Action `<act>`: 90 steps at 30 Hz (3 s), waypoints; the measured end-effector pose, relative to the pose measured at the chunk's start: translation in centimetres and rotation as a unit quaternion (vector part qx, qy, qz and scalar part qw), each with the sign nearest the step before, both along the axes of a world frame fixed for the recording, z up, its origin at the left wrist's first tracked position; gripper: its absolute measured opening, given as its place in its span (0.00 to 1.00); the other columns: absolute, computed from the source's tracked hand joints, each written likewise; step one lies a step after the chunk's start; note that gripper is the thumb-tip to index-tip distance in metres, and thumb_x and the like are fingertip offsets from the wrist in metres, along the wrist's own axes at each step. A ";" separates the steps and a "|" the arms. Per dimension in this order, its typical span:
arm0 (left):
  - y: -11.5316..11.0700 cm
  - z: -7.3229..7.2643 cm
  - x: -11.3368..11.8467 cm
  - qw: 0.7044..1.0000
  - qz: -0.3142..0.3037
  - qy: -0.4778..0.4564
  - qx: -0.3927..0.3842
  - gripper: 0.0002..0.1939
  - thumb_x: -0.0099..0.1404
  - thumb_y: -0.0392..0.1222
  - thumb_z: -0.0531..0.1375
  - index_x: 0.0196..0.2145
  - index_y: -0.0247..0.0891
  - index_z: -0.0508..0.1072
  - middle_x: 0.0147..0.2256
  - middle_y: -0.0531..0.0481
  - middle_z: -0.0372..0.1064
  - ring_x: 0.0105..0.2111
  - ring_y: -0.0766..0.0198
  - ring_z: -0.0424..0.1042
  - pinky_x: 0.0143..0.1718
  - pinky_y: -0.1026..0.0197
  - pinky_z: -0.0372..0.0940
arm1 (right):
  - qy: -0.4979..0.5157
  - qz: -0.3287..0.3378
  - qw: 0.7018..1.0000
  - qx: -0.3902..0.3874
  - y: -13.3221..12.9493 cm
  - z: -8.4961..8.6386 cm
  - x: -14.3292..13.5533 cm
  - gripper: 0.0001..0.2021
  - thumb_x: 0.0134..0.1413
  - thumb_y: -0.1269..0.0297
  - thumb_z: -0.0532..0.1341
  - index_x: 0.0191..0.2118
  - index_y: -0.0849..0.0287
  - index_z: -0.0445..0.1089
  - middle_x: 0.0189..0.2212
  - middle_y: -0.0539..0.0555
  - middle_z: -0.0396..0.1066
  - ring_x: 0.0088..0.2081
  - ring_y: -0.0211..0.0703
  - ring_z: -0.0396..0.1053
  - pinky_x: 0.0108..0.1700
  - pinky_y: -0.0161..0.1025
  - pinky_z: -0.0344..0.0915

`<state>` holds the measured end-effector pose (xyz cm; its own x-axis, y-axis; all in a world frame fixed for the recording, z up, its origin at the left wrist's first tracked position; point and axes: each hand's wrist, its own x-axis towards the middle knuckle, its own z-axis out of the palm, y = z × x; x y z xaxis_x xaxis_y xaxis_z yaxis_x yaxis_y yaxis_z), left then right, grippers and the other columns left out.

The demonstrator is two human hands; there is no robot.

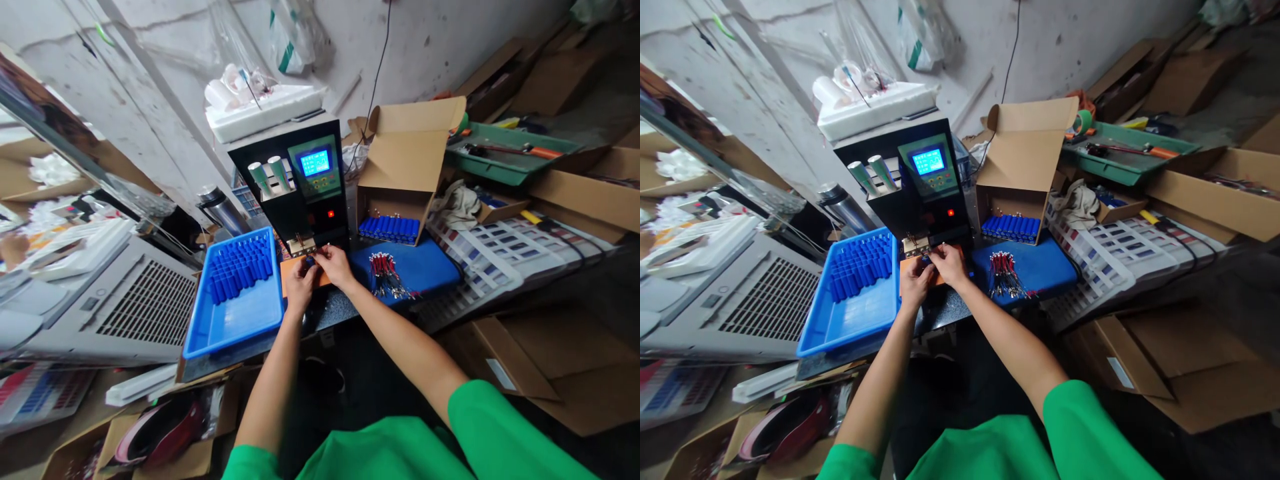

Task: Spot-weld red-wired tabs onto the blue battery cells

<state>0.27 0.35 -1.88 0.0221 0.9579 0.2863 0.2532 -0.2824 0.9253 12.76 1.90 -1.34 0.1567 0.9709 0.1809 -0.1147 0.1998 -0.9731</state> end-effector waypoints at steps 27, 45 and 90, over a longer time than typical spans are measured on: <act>-0.2 0.1 0.2 1.000 0.006 0.006 0.011 0.18 0.63 0.48 0.62 0.47 0.36 0.77 0.38 0.46 0.77 0.37 0.61 0.75 0.41 0.61 0.69 | -0.048 -0.014 0.999 0.005 0.0 -0.4 -0.2 0.12 0.56 0.52 0.64 0.33 0.56 0.73 0.32 0.55 0.77 0.37 0.49 0.75 0.41 0.41 0.70; 0.2 -0.7 0.0 1.000 0.006 -0.003 0.006 0.16 0.63 0.48 0.64 0.46 0.36 0.77 0.36 0.47 0.76 0.35 0.63 0.73 0.40 0.62 0.68 | -0.054 -0.017 0.998 0.006 0.0 -0.4 -0.2 0.09 0.57 0.57 0.63 0.33 0.58 0.73 0.32 0.54 0.78 0.37 0.46 0.75 0.41 0.39 0.70; -4.3 -0.4 -2.2 0.956 0.026 0.262 0.126 0.07 0.64 0.44 0.62 0.35 0.41 0.79 0.32 0.46 0.75 0.34 0.58 0.73 0.43 0.53 0.67 | 0.023 0.074 0.992 -0.096 -0.9 0.0 2.5 0.19 0.47 0.53 0.70 0.22 0.59 0.64 0.14 0.47 0.66 0.14 0.32 0.60 0.16 0.28 0.58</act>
